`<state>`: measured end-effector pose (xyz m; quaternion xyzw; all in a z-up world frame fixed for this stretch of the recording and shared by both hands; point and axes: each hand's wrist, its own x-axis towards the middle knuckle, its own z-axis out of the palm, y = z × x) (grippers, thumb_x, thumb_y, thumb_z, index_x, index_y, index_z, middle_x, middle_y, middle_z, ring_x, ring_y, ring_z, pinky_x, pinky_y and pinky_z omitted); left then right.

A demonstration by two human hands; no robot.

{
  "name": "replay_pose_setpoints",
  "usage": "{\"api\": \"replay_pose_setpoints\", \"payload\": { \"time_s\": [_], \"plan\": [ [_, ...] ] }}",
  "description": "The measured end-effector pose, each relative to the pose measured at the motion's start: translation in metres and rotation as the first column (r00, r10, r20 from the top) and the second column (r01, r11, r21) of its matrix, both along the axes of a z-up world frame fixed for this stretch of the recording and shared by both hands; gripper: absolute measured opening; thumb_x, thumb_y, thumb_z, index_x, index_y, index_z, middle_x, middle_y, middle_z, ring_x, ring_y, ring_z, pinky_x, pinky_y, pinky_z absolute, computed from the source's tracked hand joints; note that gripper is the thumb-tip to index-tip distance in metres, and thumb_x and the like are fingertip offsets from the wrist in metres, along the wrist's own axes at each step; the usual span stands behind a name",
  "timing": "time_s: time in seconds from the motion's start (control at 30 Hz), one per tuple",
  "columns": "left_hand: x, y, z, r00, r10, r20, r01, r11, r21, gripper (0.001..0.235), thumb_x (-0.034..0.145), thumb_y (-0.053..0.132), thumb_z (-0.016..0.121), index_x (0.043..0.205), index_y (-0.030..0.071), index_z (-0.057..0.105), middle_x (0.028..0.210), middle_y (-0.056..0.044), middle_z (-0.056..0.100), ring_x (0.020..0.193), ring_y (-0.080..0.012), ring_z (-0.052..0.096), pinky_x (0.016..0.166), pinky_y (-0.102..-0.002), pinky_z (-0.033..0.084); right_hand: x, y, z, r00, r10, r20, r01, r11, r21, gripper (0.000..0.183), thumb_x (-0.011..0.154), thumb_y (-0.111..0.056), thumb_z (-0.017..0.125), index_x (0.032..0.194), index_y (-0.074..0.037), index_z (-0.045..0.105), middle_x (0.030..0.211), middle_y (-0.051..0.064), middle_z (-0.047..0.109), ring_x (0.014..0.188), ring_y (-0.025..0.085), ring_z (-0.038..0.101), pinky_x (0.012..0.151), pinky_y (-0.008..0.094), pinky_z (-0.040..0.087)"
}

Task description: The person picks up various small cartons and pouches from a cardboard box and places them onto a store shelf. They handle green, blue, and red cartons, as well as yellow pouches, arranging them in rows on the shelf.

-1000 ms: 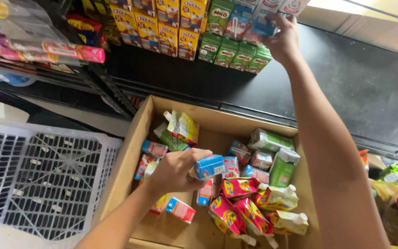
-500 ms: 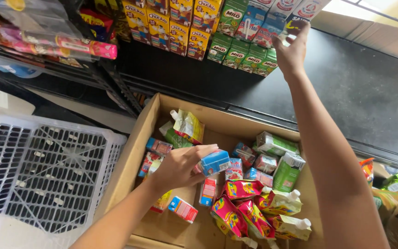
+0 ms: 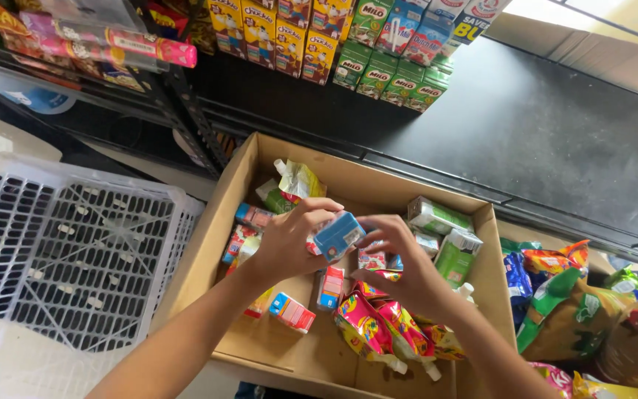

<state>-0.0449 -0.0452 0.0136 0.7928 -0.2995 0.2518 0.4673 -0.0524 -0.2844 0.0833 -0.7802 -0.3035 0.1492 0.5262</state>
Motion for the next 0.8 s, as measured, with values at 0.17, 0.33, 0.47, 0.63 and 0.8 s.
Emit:
{"api": "replay_pose_setpoints", "payload": {
  "time_s": [0.17, 0.33, 0.47, 0.63, 0.8],
  "plan": [
    [-0.013, -0.017, 0.001, 0.996, 0.095, 0.005, -0.094, 0.995, -0.027, 0.065, 0.078, 0.027, 0.091, 0.114, 0.009, 0.041, 0.130, -0.007, 0.066, 0.093, -0.0244, 0.070, 0.073, -0.033, 0.058, -0.031, 0.021, 0.003, 0.982, -0.153, 0.109, 0.155, 0.988, -0.015, 0.075, 0.082, -0.007, 0.084, 0.145, -0.006, 0.043, 0.137, 0.011, 0.053, 0.119, 0.023, 0.066, 0.099, 0.036, 0.057],
    [-0.018, -0.028, 0.020, 0.999, 0.050, 0.017, -0.050, 0.998, -0.029, 0.078, 0.072, 0.033, 0.092, 0.125, 0.007, 0.040, 0.123, -0.010, 0.061, 0.103, -0.0292, 0.062, 0.081, -0.038, 0.056, -0.027, 0.022, -0.023, 0.934, -0.294, 0.203, 0.282, 0.956, 0.083, 0.075, 0.080, -0.004, 0.086, 0.143, -0.007, 0.046, 0.142, 0.012, 0.050, 0.128, 0.025, 0.059, 0.102, 0.036, 0.056],
    [-0.016, -0.025, 0.021, 0.968, -0.009, -0.249, 0.010, 1.000, 0.001, 0.093, 0.075, 0.026, 0.090, 0.151, 0.006, 0.040, 0.125, -0.013, 0.054, 0.100, -0.0235, 0.064, 0.085, -0.038, 0.058, -0.012, 0.004, -0.019, 0.938, -0.190, -0.290, 0.281, 0.907, 0.314, 0.075, 0.088, 0.005, 0.073, 0.151, -0.006, 0.035, 0.146, 0.011, 0.049, 0.129, 0.020, 0.058, 0.105, 0.034, 0.052],
    [-0.015, -0.028, 0.014, 0.931, -0.123, -0.345, 0.071, 0.985, -0.159, 0.076, 0.093, 0.022, 0.085, 0.157, 0.013, 0.045, 0.134, -0.012, 0.044, 0.113, -0.0209, 0.067, 0.096, -0.032, 0.064, -0.005, -0.016, -0.035, 0.877, -0.116, -0.467, 0.354, 0.814, 0.461, 0.062, 0.095, 0.008, 0.064, 0.150, -0.004, 0.037, 0.147, 0.014, 0.046, 0.133, 0.020, 0.056, 0.105, 0.034, 0.050],
    [-0.011, -0.027, 0.005, 0.912, -0.116, -0.394, -0.005, 0.956, -0.293, 0.065, 0.084, 0.014, 0.090, 0.135, 0.009, 0.051, 0.127, -0.011, 0.043, 0.110, -0.0193, 0.062, 0.097, -0.032, 0.064, -0.015, -0.003, -0.018, 0.920, -0.254, 0.299, 0.187, 0.954, 0.234, 0.056, 0.101, 0.005, 0.063, 0.149, -0.006, 0.037, 0.146, 0.015, 0.052, 0.135, 0.027, 0.058, 0.114, 0.040, 0.051]
  ]
}}
